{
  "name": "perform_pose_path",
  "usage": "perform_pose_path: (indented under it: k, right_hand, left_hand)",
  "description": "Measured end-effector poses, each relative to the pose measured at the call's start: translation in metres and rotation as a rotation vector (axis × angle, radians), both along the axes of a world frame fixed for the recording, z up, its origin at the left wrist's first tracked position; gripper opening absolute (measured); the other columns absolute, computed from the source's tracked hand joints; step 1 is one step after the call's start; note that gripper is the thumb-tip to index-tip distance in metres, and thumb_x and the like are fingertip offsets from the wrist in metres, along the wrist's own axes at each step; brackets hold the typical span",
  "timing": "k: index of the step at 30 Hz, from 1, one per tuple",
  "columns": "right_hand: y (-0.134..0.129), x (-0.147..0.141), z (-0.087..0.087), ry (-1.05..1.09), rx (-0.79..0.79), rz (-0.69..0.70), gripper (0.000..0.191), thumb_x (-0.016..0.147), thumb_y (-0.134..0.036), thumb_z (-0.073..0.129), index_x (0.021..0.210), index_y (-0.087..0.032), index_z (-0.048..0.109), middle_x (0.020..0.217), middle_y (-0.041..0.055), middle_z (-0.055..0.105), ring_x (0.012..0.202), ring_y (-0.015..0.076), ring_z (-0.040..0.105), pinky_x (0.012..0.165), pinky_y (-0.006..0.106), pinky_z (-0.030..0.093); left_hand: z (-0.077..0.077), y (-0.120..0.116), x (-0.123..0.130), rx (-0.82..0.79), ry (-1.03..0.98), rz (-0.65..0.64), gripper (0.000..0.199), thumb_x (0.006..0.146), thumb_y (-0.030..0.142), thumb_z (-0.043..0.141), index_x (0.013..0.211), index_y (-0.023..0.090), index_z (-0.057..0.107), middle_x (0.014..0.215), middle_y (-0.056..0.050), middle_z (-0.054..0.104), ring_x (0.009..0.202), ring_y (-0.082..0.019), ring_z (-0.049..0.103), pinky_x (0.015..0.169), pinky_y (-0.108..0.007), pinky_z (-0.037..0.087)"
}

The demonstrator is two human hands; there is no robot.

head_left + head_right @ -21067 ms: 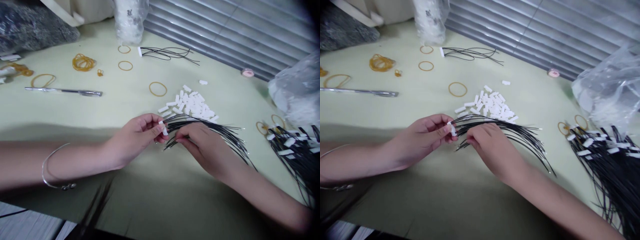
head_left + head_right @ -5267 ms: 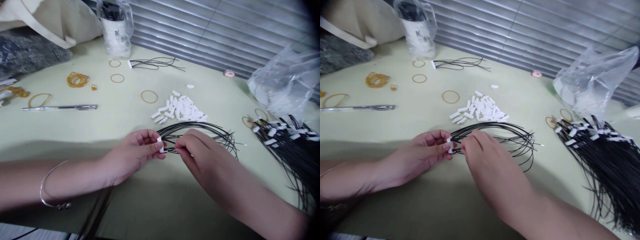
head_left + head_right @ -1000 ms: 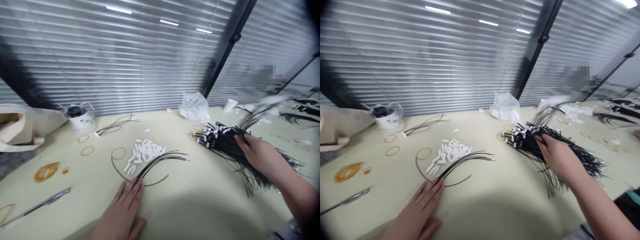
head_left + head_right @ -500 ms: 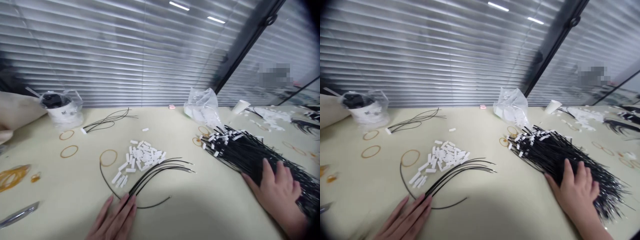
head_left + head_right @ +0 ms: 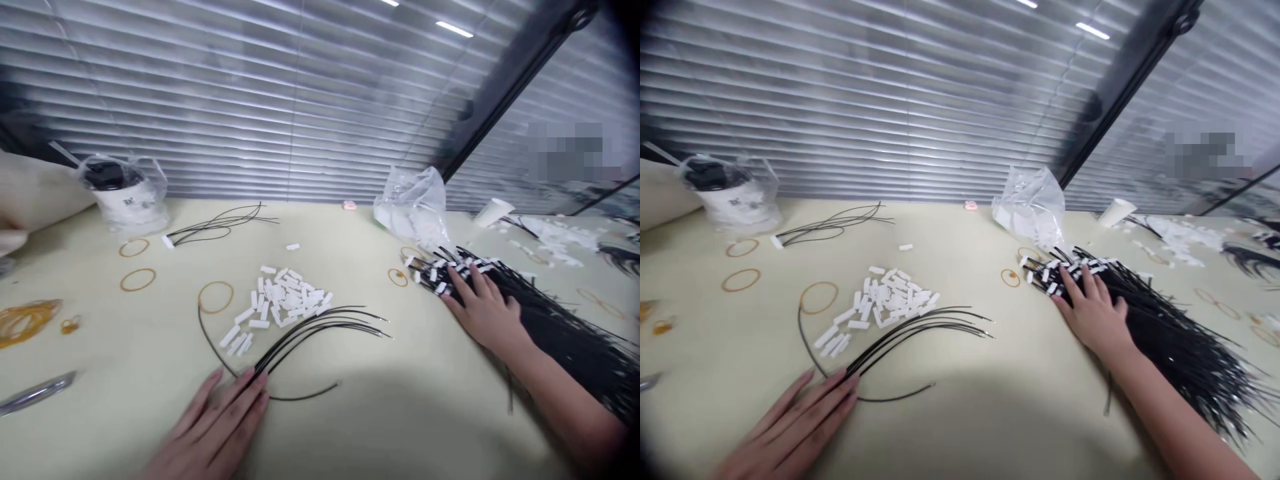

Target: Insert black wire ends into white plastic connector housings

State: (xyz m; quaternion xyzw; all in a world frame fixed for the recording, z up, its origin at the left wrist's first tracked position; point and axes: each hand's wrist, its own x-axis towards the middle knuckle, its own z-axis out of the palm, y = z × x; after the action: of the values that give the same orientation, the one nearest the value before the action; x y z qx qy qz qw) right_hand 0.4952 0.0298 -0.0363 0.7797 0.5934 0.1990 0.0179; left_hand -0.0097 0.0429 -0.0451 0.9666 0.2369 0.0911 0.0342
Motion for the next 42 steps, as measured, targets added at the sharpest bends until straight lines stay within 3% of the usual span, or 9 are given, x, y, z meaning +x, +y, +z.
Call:
perform_pose_path:
  k: [6, 12, 17, 20, 22, 27, 31, 36, 42]
  right_hand:
    - [-0.014, 0.047, 0.001, 0.025, -0.038, 0.028, 0.065, 0.085, -0.051, 0.038, 0.142, -0.023, 0.023, 0.138, 0.025, 0.033, 0.12, 0.0448, 0.038, 0.073, 0.062, 0.039]
    - [-0.003, 0.076, -0.009, 0.013, 0.065, 0.019, 0.07, 0.079, -0.052, 0.048, 0.14, -0.029, 0.024, 0.13, 0.0282, 0.041, 0.107, 0.0531, 0.046, 0.064, 0.068, 0.035]
    - [0.001, 0.01, 0.021, 0.177, 0.422, 0.265, 0.055, 0.081, -0.05, 0.046, 0.132, -0.036, 0.034, 0.147, 0.0066, 0.019, 0.129, 0.0489, 0.018, 0.099, 0.067, 0.006]
    - [0.003, -0.059, 0.049, 0.294, 0.265, 0.434, 0.046, 0.082, -0.042, 0.048, 0.124, -0.022, 0.044, 0.128, 0.018, 0.045, 0.119, 0.0446, 0.039, 0.093, 0.064, 0.029]
    - [0.015, -0.104, 0.056, 0.411, 0.119, 0.552, 0.028, 0.085, -0.036, 0.046, 0.109, -0.023, 0.054, 0.104, 0.0106, 0.061, 0.095, 0.0308, 0.059, 0.074, 0.048, 0.05]
    - [0.063, -0.181, 0.023, 0.572, 0.06, 0.795, 0.021, 0.084, -0.031, 0.052, 0.101, -0.022, 0.06, 0.105, 0.0058, 0.06, 0.1, 0.0183, 0.056, 0.089, 0.034, 0.047]
    - [0.075, -0.195, 0.0, 0.712, 0.055, 0.85, 0.017, 0.087, -0.028, 0.048, 0.091, -0.021, 0.063, 0.102, 0.0074, 0.059, 0.095, 0.0175, 0.056, 0.076, 0.031, 0.05]
    - [0.071, -0.186, 0.001, 0.785, -0.022, 0.897, 0.015, 0.083, -0.028, 0.056, 0.094, -0.022, 0.063, 0.1, 0.0061, 0.059, 0.095, 0.0174, 0.054, 0.08, 0.033, 0.046]
    - [0.074, -0.187, 0.004, 0.852, -0.054, 0.982, 0.01, 0.084, -0.024, 0.054, 0.085, -0.02, 0.063, 0.091, 0.0052, 0.06, 0.088, 0.0155, 0.052, 0.078, 0.03, 0.043]
  left_hand:
    - [0.005, -0.003, 0.003, -0.076, 0.052, 0.005, 0.072, 0.085, 0.043, 0.044, 0.143, 0.023, 0.006, 0.142, -0.003, 0.031, 0.129, -0.023, 0.036, 0.111, -0.036, 0.022]
    - [0.037, -0.009, 0.016, -0.291, 0.158, 0.084, 0.061, 0.086, 0.036, 0.041, 0.14, 0.018, 0.021, 0.144, -0.006, 0.024, 0.133, -0.026, 0.029, 0.109, -0.05, 0.022]
    - [0.054, -0.013, 0.022, -0.397, 0.11, 0.17, 0.056, 0.086, 0.036, 0.04, 0.137, 0.016, 0.031, 0.144, -0.007, 0.027, 0.134, -0.026, 0.025, 0.111, -0.049, 0.018]
    - [0.048, -0.016, 0.02, -0.336, 0.095, 0.18, 0.058, 0.086, 0.037, 0.041, 0.138, 0.015, 0.03, 0.145, -0.008, 0.026, 0.135, -0.027, 0.023, 0.111, -0.048, 0.02]
    - [0.04, -0.017, 0.017, -0.252, 0.096, 0.197, 0.06, 0.085, 0.039, 0.043, 0.138, 0.014, 0.03, 0.146, -0.011, 0.022, 0.135, -0.028, 0.022, 0.109, -0.047, 0.025]
    - [0.031, -0.016, 0.012, -0.022, 0.045, 0.194, 0.055, 0.086, 0.036, 0.043, 0.137, 0.018, 0.033, 0.146, -0.013, 0.024, 0.134, -0.03, 0.025, 0.104, -0.05, 0.032]
    - [0.029, -0.016, 0.014, 0.023, 0.063, 0.166, 0.04, 0.089, 0.036, 0.039, 0.128, 0.029, 0.046, 0.136, -0.003, 0.045, 0.129, -0.028, 0.036, 0.106, -0.058, 0.021]
    - [0.023, -0.021, 0.015, 0.124, -0.019, 0.21, 0.039, 0.087, 0.041, 0.044, 0.118, 0.021, 0.056, 0.125, -0.004, 0.056, 0.121, -0.026, 0.045, 0.111, -0.053, -0.001]
    - [0.034, -0.008, 0.007, 0.212, 0.005, 0.134, 0.029, 0.087, 0.016, 0.046, 0.113, 0.013, 0.059, 0.109, -0.005, 0.065, 0.102, -0.021, 0.054, 0.108, -0.046, 0.022]
